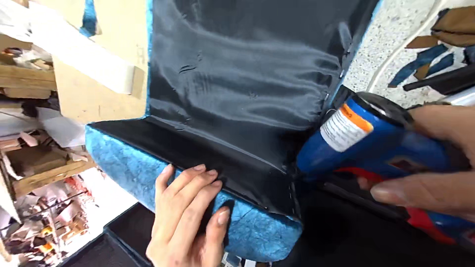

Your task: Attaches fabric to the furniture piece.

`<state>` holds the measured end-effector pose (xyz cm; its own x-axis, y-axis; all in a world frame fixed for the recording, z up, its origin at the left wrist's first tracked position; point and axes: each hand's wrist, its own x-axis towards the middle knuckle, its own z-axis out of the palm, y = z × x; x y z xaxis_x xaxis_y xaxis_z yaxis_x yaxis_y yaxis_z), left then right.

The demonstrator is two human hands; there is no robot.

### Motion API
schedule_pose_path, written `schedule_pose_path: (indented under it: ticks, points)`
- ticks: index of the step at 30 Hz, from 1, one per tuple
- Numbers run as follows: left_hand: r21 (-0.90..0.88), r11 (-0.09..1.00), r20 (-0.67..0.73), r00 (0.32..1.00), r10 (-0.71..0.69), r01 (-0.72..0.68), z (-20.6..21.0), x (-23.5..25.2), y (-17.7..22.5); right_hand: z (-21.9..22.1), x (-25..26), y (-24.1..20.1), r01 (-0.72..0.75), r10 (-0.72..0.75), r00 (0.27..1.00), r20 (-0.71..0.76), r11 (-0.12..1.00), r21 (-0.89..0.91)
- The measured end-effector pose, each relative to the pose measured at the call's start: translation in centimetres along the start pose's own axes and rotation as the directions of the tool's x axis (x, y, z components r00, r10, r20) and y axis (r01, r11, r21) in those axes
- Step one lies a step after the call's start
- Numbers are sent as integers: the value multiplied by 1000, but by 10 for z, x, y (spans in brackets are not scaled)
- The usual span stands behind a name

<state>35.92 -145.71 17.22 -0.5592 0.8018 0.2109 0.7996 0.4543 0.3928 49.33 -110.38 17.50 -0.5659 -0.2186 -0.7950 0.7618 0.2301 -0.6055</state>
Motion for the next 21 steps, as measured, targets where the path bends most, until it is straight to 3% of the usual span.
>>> schedule_pose_path:
  ticks: [1, 3, 5, 9, 13, 16, 18, 21]
  points:
    - [-11, 1000, -13, 1000, -7, 7, 2, 0, 0, 4, -3, -7, 96, -122, 986, -114, 974, -206]
    - [-34, 999, -68, 998, -16, 13, 5, -1, 0, 12, 4, -8, 322, -479, 858, -184, 781, -535]
    - [-53, 998, -111, 994, -25, 20, 7, -3, 0, 18, 13, -12, 381, -602, 782, -162, 668, -640]
    - [-43, 998, -119, 991, -59, 54, 10, -4, 1, 18, 10, -30, 338, -522, 824, -221, 765, -548]
    - [51, 980, -131, 974, -186, 194, 7, -3, -3, 0, 1, -39, 318, -409, 879, -244, 885, -339]
    - [36, 980, -124, 974, -192, 197, 8, -3, -4, -9, -6, -44, 250, -363, 889, -279, 895, -369]
    - [3, 982, -164, 968, -188, 191, 10, -3, -4, -13, -2, -49, 256, -440, 845, -305, 833, -491]
    - [-30, 979, -197, 959, -201, 200, 11, -3, -4, -24, 6, -68, 348, -680, 678, -279, 631, -694]
